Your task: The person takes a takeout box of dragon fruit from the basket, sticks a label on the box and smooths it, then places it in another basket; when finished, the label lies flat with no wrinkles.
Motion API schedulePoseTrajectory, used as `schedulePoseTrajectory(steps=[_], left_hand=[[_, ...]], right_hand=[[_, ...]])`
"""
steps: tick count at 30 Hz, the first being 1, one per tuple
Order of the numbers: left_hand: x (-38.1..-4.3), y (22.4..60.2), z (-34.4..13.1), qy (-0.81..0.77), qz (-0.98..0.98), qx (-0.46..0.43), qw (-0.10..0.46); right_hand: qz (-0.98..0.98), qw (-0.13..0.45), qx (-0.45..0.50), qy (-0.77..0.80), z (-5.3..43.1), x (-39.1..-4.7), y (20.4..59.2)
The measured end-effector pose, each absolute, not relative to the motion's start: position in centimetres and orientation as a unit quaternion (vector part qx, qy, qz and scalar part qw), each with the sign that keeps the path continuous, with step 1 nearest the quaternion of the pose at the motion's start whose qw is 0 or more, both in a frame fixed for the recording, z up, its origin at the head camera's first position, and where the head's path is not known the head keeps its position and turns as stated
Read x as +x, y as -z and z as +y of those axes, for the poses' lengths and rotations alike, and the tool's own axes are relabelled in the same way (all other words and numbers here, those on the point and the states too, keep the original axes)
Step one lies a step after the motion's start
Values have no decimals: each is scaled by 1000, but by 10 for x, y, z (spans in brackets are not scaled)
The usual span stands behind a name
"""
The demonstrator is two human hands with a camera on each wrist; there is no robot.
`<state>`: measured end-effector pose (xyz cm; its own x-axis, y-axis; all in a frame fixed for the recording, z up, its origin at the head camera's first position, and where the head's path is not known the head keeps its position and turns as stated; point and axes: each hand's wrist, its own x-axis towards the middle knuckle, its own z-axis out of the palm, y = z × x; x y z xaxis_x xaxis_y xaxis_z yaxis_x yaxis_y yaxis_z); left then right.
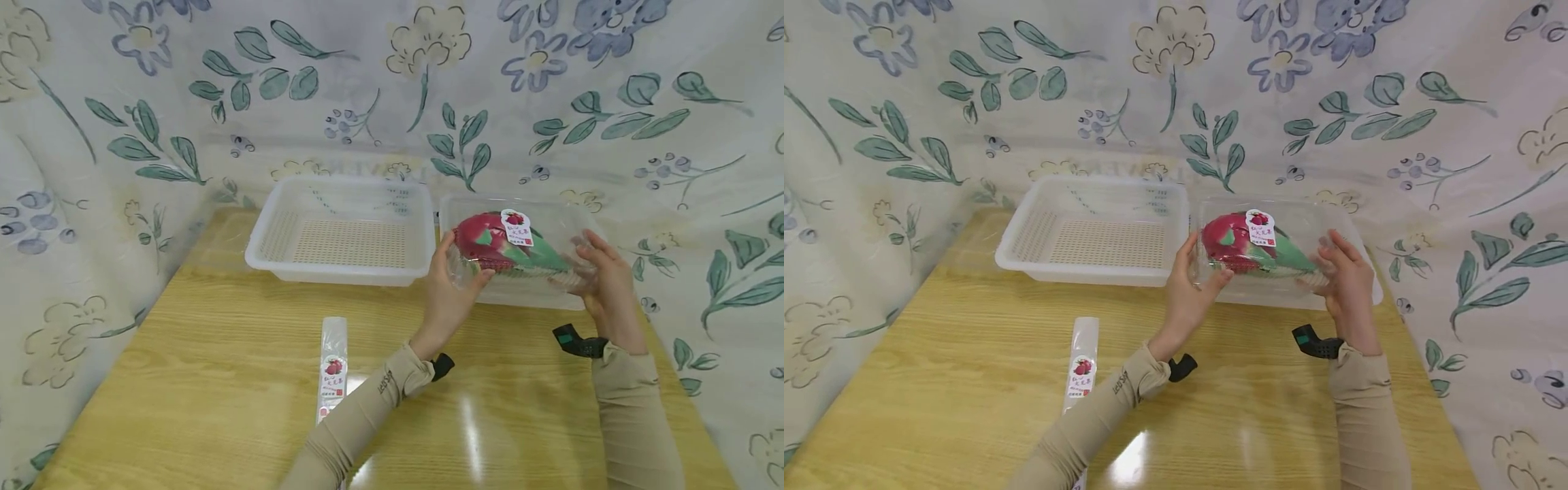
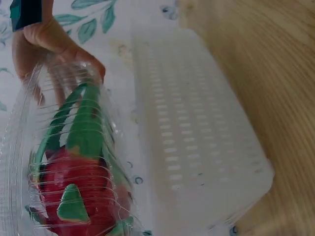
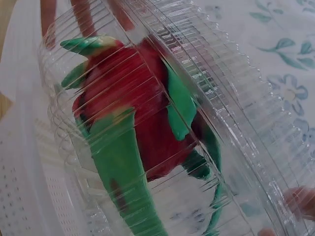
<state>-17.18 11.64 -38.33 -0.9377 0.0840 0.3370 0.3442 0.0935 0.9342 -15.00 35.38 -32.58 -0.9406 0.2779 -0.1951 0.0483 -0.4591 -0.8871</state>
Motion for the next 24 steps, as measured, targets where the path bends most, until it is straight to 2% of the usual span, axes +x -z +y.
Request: schedulePoseTrajectory(steps=[5,13,19,24], left_hand=[[-169,394,121,605,-774,-152,106],[-170,417,128,550,-820,-148,56],[-177,428,136,465,-872,-149,32],[-183,436,141,412,-899,-148,26]], right_hand=[[-565,62,-188,-801,366,-163,326],[-535,54,-200,-819,381,-180,324],[-523,40,-197,-829,385,-191,328],[-518,32,-233,-823,386,-206,335]])
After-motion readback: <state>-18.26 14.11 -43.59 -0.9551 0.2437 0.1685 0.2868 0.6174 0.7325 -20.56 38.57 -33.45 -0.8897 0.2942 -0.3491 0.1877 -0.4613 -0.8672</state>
